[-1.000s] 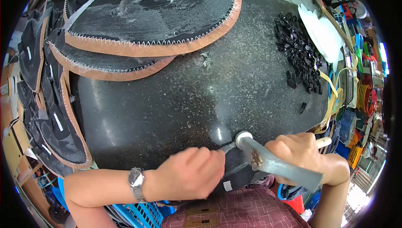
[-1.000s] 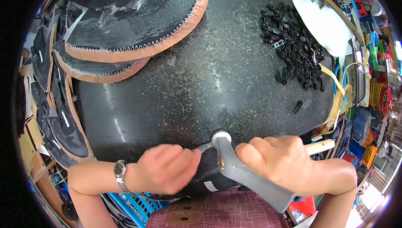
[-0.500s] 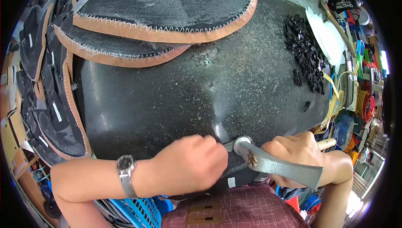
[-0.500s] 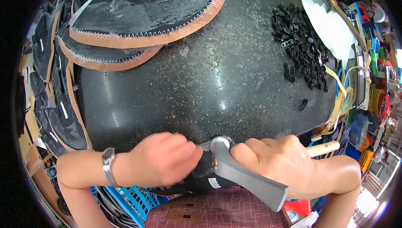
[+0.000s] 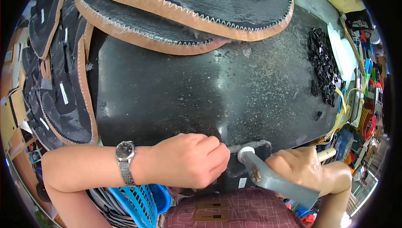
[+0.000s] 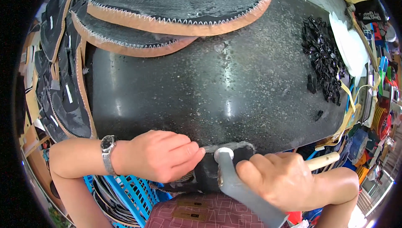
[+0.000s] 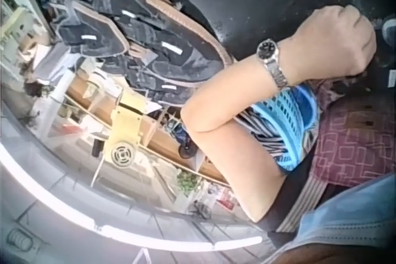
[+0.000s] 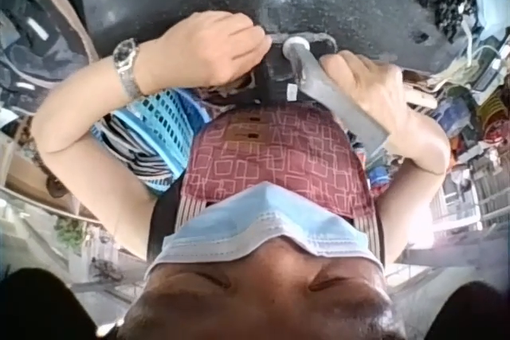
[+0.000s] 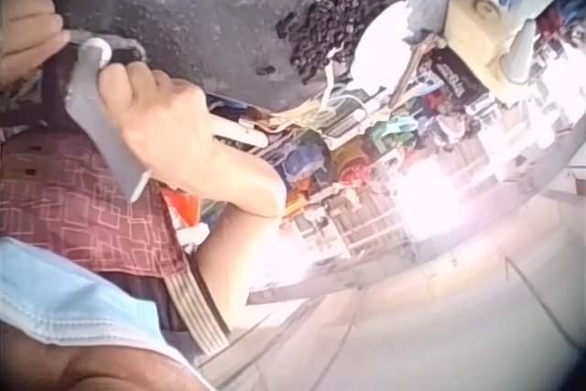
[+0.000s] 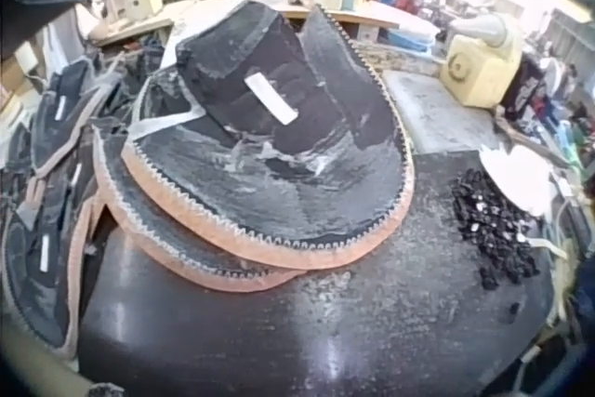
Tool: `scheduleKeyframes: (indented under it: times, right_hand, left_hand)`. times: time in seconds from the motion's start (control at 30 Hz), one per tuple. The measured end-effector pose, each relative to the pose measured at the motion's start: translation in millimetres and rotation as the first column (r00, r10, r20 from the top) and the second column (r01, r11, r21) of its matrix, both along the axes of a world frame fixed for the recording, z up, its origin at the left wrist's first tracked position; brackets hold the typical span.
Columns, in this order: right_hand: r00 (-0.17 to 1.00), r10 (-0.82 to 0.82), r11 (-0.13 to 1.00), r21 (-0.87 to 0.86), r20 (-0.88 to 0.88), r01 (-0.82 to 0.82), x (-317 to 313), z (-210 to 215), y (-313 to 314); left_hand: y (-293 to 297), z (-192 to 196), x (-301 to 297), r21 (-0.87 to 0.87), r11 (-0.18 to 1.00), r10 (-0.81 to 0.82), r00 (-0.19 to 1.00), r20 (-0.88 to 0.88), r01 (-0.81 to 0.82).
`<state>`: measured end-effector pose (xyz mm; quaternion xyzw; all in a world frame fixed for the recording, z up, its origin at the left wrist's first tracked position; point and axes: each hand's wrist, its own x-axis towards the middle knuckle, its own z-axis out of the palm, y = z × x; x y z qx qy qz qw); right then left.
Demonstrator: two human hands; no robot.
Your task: Assembling shoe components and using a hammer to secure parts on a workbench in a factory.
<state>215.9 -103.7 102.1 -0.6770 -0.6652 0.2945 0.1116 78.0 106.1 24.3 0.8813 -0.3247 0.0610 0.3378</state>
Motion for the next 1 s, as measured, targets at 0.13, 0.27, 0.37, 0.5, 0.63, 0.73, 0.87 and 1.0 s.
scheduleKeyframes:
  times: [0.13, 0.27, 0.37, 0.5, 0.63, 0.73, 0.87, 1.0]
  right_hand:
    - [1.000, 0.011, 1.000, 0.009, 0.019, -0.011, 0.0, 5.5, 12.3]
    - [0.980, 0.124, 0.992, -0.044, 0.153, -0.119, -5.0, 10.3, 17.8]
    - [0.957, 0.041, 0.994, 0.084, 0.286, -0.068, -9.4, 10.5, 21.2]
    - [0.966, 0.120, 0.986, -0.141, 0.227, -0.090, -9.1, 16.5, 21.9]
    - [0.994, -0.008, 0.997, -0.071, 0.112, 0.016, 5.4, 5.9, -2.2]
    - [0.976, -0.146, 0.984, -0.079, 0.162, 0.160, 10.1, 13.0, -6.8]
    - [0.953, -0.274, 0.957, -0.064, 0.130, 0.284, 10.3, 5.1, -18.8]
    - [0.960, -0.243, 0.966, -0.051, 0.136, 0.252, 17.6, 2.8, -15.1]
  left_hand:
    - [-7.5, -3.2, -17.8, 0.130, 0.987, 0.070, 0.977, 0.202, -0.098]
    - [-17.6, -2.5, -22.5, 0.186, 0.964, 0.138, 0.956, 0.260, -0.190]
    - [-21.0, 3.0, -28.0, 0.259, 0.928, 0.178, 0.931, 0.319, -0.266]
    - [-24.3, 6.2, -15.5, 0.075, 0.893, 0.449, 0.873, -0.188, -0.443]
    - [-26.7, 5.1, 10.9, 0.122, 0.911, 0.386, 0.919, 0.078, -0.393]
    - [-37.1, 5.2, 33.5, 0.233, 0.889, 0.321, 0.900, 0.296, -0.394]
    - [-46.4, 0.4, 32.8, 0.014, 0.870, 0.493, 0.867, -0.073, -0.493]
    - [-49.9, 1.5, 33.3, -0.050, 0.806, 0.562, 0.788, -0.252, -0.590]
